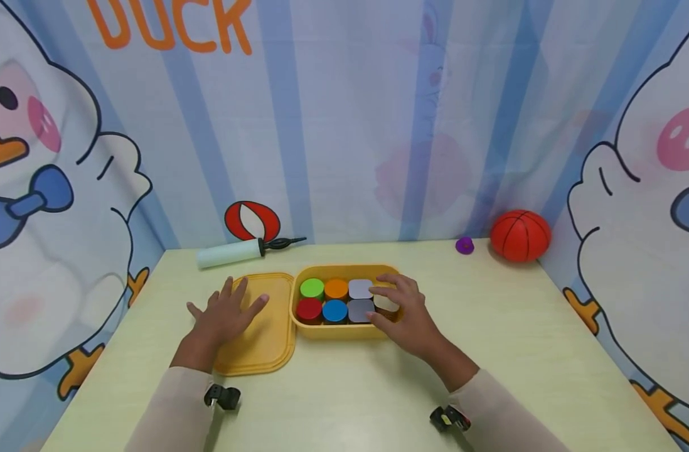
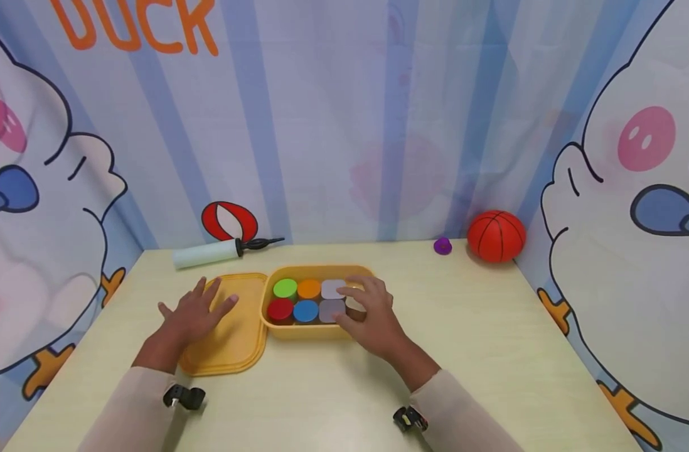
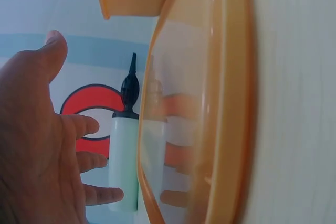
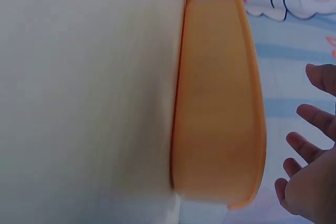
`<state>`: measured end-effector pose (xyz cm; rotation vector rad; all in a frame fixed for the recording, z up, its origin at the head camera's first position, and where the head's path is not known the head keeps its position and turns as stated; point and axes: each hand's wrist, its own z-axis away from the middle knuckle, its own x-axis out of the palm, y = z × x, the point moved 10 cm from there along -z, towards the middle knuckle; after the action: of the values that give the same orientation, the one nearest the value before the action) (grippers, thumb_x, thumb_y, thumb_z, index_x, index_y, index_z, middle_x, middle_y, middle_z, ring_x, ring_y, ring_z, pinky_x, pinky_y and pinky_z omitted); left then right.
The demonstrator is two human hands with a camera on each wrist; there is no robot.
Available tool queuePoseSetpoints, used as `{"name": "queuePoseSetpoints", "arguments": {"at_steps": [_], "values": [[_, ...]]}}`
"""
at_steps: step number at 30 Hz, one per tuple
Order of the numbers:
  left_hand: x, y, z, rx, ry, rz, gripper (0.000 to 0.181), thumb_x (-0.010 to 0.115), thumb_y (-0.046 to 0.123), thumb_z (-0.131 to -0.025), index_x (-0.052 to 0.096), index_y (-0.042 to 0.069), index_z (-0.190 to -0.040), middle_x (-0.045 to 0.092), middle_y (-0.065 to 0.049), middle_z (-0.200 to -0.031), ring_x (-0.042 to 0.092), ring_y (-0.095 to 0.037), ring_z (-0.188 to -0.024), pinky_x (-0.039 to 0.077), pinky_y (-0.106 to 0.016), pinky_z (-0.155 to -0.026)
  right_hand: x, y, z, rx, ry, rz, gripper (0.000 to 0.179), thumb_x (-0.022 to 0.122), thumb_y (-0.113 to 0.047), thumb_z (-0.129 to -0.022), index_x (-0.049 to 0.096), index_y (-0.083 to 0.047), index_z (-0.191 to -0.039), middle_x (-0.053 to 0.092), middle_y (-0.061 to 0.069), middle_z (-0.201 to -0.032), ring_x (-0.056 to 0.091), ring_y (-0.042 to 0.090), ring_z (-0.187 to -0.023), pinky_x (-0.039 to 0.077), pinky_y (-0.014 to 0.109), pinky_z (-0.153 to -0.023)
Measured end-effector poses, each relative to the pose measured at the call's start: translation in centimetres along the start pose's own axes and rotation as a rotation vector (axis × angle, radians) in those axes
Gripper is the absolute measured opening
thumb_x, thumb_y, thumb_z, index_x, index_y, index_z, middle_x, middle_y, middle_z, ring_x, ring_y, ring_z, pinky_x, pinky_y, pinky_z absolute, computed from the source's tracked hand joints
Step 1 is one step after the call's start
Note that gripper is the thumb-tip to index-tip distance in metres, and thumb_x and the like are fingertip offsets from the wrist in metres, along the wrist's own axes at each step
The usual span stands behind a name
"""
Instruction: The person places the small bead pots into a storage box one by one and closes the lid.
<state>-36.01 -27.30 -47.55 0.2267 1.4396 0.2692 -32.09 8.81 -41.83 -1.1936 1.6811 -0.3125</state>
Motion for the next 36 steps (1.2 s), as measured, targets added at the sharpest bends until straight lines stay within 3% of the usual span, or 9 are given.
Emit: {"name": "queuePoseSetpoints", "arguments": {"at_steps": [7, 13, 18, 22, 27, 36], "values": [[0.3, -1.0, -1.2, -0.01, -0.046, 0.019, 0.11, 0.026, 0.089, -0.101, 0.016, 0.008, -0.176, 0.007, -0.035, -0.179, 0.015, -0.07, -0.159, -0.005, -0.097, -0.114, 2.8, -3.7, 1.1, -0.041, -0.078, -0.039, 0.045, 0.085, -0.018, -0.096, 0.074, -0.014, -0.139, 0.055, 0.012, -0.16, 0.045, 0.038, -0.15, 0.046, 0.069, -0.116], [0.7, -1.6, -2.3, -0.009, -0.077, 0.031, 0.114, 0.026, 0.092, -0.099, 0.014, 0.008, -0.176, 0.01, -0.034, -0.18, 0.013, -0.07, -0.16, -0.007, -0.097, -0.114, 6.4, -5.8, 2.4, -0.011, -0.269, -0.149, 0.048, 0.081, -0.027, -0.101, 0.07, -0.015, -0.146, 0.053, 0.007, -0.163, 0.05, 0.03, -0.152, 0.048, 0.062, -0.121], [0.8, -1.5, -2.6, -0.018, -0.083, 0.008, 0.113, 0.03, 0.089, -0.1, 0.017, 0.006, -0.175, 0.013, -0.037, -0.178, 0.015, -0.07, -0.159, -0.004, -0.097, -0.114, 9.7, -6.0, 3.2, 0.071, -0.467, -0.204, 0.046, 0.078, -0.036, -0.103, 0.068, -0.027, -0.148, 0.059, -0.005, -0.158, 0.053, 0.017, -0.149, 0.045, 0.053, -0.127], [1.0, -1.4, -2.8, -0.022, -0.087, -0.003, 0.114, 0.032, 0.089, -0.1, 0.018, 0.005, -0.175, 0.013, -0.037, -0.178, 0.017, -0.07, -0.159, -0.002, -0.097, -0.115, 11.9, -5.7, 3.5, 0.093, -0.59, -0.195, 0.049, 0.076, -0.037, -0.104, 0.065, -0.025, -0.151, 0.06, -0.006, -0.158, 0.053, 0.016, -0.15, 0.043, 0.05, -0.129], [0.8, -1.3, -2.8, -0.007, -0.078, -0.019, 0.112, 0.035, 0.087, -0.1, 0.021, 0.005, -0.174, 0.017, -0.037, -0.177, 0.021, -0.069, -0.158, 0.001, -0.097, -0.115, 13.7, -5.2, 3.6, 0.13, -0.659, -0.189, 0.063, 0.076, -0.038, -0.104, 0.057, -0.015, -0.16, 0.053, 0.001, -0.167, 0.047, 0.021, -0.157, 0.038, 0.051, -0.133], [0.5, -1.4, -2.8, 0.039, -0.058, -0.077, 0.108, 0.041, 0.084, -0.101, 0.025, 0.005, -0.173, 0.017, -0.036, -0.177, 0.022, -0.068, -0.159, 0.007, -0.096, -0.116, 16.2, -4.5, 4.2, 0.173, -0.796, -0.079, 0.084, 0.073, -0.053, -0.102, 0.038, -0.023, -0.172, 0.025, 0.007, -0.183, 0.024, 0.03, -0.171, 0.028, 0.057, -0.136]]}}
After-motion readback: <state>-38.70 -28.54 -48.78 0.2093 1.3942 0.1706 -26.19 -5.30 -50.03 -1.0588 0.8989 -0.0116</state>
